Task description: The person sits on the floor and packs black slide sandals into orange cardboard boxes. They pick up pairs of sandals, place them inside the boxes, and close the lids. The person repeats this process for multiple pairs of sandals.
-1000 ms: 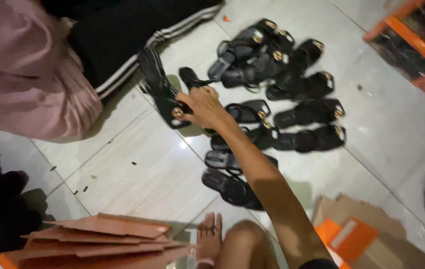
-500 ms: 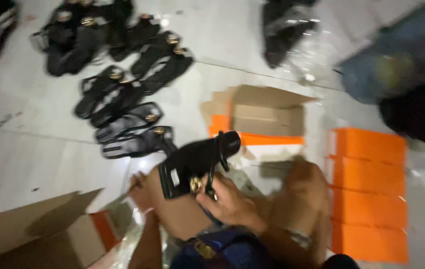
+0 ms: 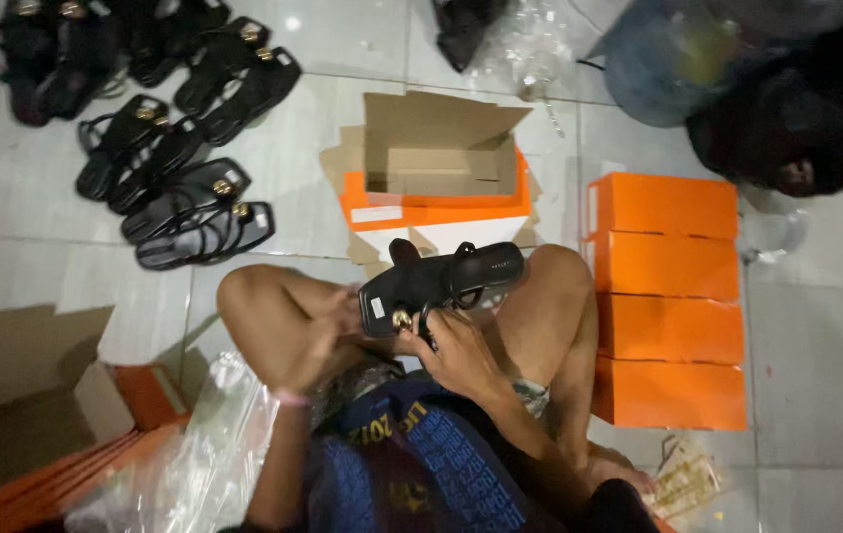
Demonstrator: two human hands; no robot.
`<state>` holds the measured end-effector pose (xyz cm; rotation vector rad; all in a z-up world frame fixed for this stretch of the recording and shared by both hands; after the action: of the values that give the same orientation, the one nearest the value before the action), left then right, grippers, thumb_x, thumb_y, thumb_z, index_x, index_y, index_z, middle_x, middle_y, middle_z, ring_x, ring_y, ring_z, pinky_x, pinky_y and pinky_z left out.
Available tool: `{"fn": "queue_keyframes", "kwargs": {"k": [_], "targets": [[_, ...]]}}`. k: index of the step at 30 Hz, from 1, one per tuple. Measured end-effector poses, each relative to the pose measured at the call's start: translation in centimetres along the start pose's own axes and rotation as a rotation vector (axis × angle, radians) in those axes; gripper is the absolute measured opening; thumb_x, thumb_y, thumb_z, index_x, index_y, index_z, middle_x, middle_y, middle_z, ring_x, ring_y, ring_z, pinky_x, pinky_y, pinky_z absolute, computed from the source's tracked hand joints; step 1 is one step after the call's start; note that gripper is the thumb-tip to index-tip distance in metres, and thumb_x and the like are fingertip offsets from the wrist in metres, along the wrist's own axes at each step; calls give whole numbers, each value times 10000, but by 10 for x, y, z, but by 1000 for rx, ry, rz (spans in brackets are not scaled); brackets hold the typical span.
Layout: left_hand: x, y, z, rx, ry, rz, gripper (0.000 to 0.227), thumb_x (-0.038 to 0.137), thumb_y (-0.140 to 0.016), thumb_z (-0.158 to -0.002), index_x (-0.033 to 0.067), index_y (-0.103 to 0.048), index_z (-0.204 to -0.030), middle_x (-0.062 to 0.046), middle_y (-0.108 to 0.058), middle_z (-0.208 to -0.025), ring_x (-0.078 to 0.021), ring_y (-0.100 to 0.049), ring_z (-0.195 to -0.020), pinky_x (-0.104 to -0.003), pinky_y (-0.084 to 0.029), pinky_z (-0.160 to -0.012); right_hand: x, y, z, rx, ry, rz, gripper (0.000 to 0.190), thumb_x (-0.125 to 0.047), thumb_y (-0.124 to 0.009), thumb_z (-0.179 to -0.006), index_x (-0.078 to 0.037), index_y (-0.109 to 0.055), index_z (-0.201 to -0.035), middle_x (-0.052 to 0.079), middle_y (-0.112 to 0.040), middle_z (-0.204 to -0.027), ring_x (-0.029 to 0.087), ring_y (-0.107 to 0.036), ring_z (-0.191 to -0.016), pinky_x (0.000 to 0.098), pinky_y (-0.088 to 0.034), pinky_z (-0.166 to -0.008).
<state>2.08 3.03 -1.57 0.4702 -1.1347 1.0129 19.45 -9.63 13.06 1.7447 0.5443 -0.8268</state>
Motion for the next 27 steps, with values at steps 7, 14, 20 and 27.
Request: {"fn": "queue_keyframes", "kwargs": {"k": [7,14,20,27], "targets": [[78,-73,38,-82,-158,183,424,128,-664,-987,-21,-565,-1371,-73,-675,-1245,-174,-641,-1105,-333,-528,-937,4,15,5,-42,154,241,251,-286,-742,-904,-70,-675,-1012,128,-696,-878,344,-663,-796,460,-514,-738],[117,-78,49,-151,-678,-269,377,4,-625,-985,-27,-611,-1360,-117,-668,-1341,-210,-652,-1242,-320,-519,-1040,24,32,11,-255,-119,286,518,-354,-750,-884,-52,-611,-1282,143,-718,-817,365,-680,-789,467,-541,-728],[109,-67,30,97,-518,1,469,40,-634,-1014,-19,-463,-1446,-162,-597,-1295,-234,-616,-1166,-296,-517,-993,48,39,20,-171,-104,11,473,-274,-720,-906,-77,-618,-1324,158,-716,-997,295,-705,-808,394,-571,-706],[21,-55,-12,-64,208,876,374,277,-479,-1067,-32,-655,-1184,-158,-724,-966,-138,-658,-638,-165,-474,-427,99,54,36,-203,-181,-583,583,-245,-683,-949,-64,-513,-1477,53,-596,-1276,130,-577,-1109,276,-476,-950]]}}
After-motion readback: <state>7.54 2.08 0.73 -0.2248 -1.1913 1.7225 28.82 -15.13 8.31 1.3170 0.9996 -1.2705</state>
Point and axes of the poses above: each hand's wrist, its own z-axis away from the middle knuckle, its own y-axis out of the back of the hand, x = y × z, the point moved 4 cm from there along -z, towards the middle knuckle
